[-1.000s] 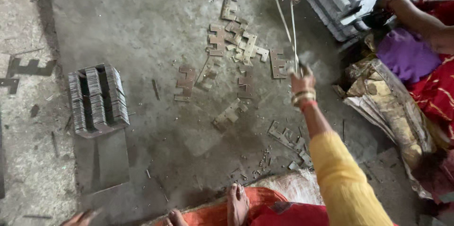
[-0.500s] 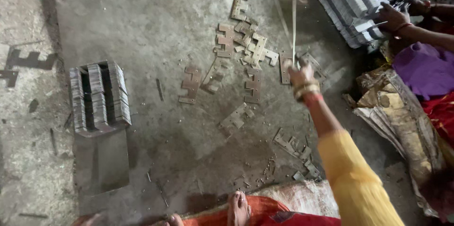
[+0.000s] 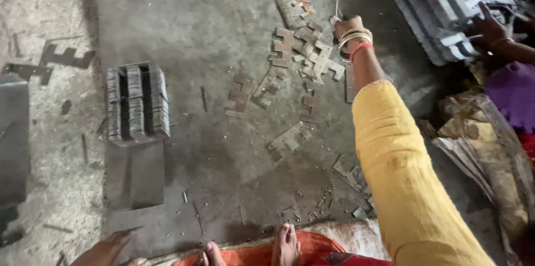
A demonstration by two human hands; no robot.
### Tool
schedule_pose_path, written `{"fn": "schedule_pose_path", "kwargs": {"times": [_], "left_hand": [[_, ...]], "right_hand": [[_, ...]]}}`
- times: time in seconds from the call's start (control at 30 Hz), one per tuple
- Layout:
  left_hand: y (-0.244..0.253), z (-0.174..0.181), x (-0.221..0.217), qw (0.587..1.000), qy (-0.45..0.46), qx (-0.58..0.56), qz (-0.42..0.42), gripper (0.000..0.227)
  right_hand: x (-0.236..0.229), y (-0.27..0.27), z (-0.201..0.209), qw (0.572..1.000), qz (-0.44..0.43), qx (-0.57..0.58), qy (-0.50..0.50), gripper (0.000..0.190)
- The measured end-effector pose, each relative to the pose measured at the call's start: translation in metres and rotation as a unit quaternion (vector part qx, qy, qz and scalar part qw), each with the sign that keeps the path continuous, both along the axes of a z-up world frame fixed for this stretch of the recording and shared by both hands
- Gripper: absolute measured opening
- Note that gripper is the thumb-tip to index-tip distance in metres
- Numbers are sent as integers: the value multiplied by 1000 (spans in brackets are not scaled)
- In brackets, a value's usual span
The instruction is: The person sits on the floor and assembles small metal parts into a larger metal frame. They pick up individual pieces, align them, and insert them into the frame, occasionally using a metal rod to adjust or secure the components.
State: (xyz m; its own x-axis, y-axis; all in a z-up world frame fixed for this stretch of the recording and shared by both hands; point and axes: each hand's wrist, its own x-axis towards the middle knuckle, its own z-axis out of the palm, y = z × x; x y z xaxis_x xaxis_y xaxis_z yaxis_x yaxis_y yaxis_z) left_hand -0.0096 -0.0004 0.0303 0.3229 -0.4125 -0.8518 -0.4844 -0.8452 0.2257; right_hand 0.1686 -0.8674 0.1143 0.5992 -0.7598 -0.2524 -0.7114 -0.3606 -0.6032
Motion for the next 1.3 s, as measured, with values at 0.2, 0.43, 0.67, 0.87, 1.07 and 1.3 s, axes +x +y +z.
{"fn": "schedule_pose_path", "kwargs": {"times": [0.2, 0.43, 0.67, 0.87, 1.07, 1.3], "left_hand": [[-23, 23, -28, 991, -44, -129, 14, 88], [-97, 86, -36, 990, -91, -109, 24, 80], [-168, 160, -49, 989, -104, -88, -53, 74], [-168, 183, -66, 982, -118, -140, -49, 77], [-177, 177, -61, 985, -117, -96, -83, 80], [-213, 197, -63, 973, -139, -128, -128, 77]], "right_hand": [[-77, 40, 0, 981, 122, -125, 80, 50], [-334, 127, 50, 980, 180, 27, 85, 57], [-408, 142, 85, 992, 88, 52, -68, 49], [-460, 83, 99, 999, -26, -27, -30, 51], [-518, 98, 86, 997, -29, -44, 55, 52], [-502, 183, 102, 980, 173, -39, 88, 62]]}}
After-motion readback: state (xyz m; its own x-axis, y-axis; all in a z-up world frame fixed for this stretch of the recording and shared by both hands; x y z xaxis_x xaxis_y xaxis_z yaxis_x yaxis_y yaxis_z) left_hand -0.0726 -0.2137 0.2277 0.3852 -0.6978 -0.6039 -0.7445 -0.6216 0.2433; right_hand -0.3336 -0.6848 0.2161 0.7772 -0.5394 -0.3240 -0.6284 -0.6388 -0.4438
